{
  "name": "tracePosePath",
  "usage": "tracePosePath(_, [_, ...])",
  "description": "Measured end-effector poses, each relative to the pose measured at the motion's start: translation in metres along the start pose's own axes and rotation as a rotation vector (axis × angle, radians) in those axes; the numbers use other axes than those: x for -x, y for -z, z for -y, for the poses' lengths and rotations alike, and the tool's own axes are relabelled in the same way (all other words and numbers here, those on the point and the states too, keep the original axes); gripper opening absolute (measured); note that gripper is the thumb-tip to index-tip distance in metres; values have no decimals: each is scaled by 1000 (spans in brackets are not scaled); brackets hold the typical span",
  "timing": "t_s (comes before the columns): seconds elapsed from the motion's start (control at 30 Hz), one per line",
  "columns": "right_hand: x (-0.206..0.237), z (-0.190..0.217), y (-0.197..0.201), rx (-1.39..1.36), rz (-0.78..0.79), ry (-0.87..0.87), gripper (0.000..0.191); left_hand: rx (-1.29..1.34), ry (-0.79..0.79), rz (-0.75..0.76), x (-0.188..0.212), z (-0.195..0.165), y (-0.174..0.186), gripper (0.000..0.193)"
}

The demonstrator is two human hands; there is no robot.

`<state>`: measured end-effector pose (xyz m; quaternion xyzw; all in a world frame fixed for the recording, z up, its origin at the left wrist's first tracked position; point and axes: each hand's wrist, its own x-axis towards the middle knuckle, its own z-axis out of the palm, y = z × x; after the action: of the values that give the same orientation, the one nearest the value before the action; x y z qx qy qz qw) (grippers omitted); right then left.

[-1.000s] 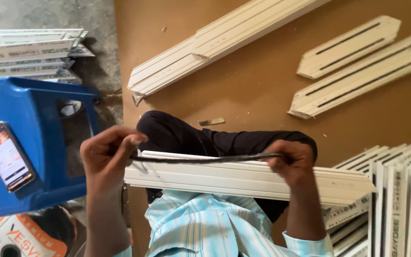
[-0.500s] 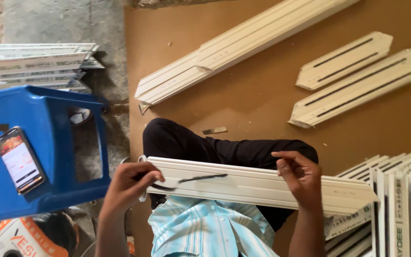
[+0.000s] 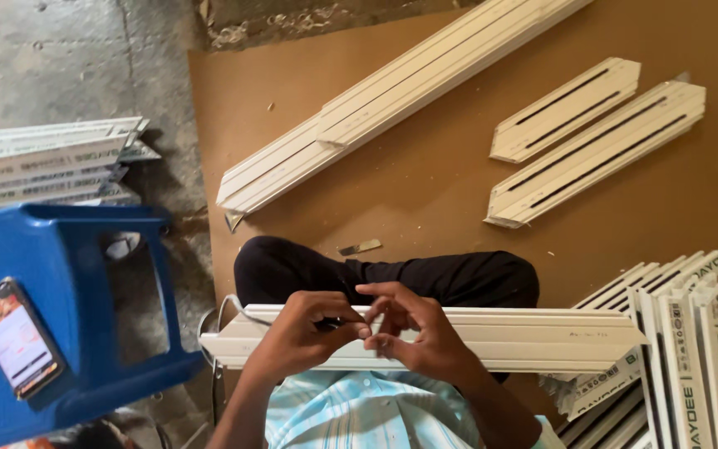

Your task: The person sits on the floor and inserts black rubber gaskets into the grooves of white window frame profiles. They handle the profiles one at a time, pressing the gasket into place and stacking the completed pieces.

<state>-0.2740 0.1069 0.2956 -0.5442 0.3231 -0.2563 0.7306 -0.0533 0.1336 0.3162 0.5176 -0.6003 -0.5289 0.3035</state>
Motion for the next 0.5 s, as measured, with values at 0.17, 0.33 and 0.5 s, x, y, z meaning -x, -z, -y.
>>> tracePosePath(0.17, [12, -11, 15, 53, 22, -76, 36, 81, 29, 29, -6, 2, -9, 9])
tracePosePath(0.33, [38, -20, 33, -91, 97, -98, 35, 50, 121, 57, -3, 9, -16, 7])
tracePosePath(0.5, [49, -24, 38, 114, 59, -62, 27, 91, -27, 59, -3, 12, -15, 12])
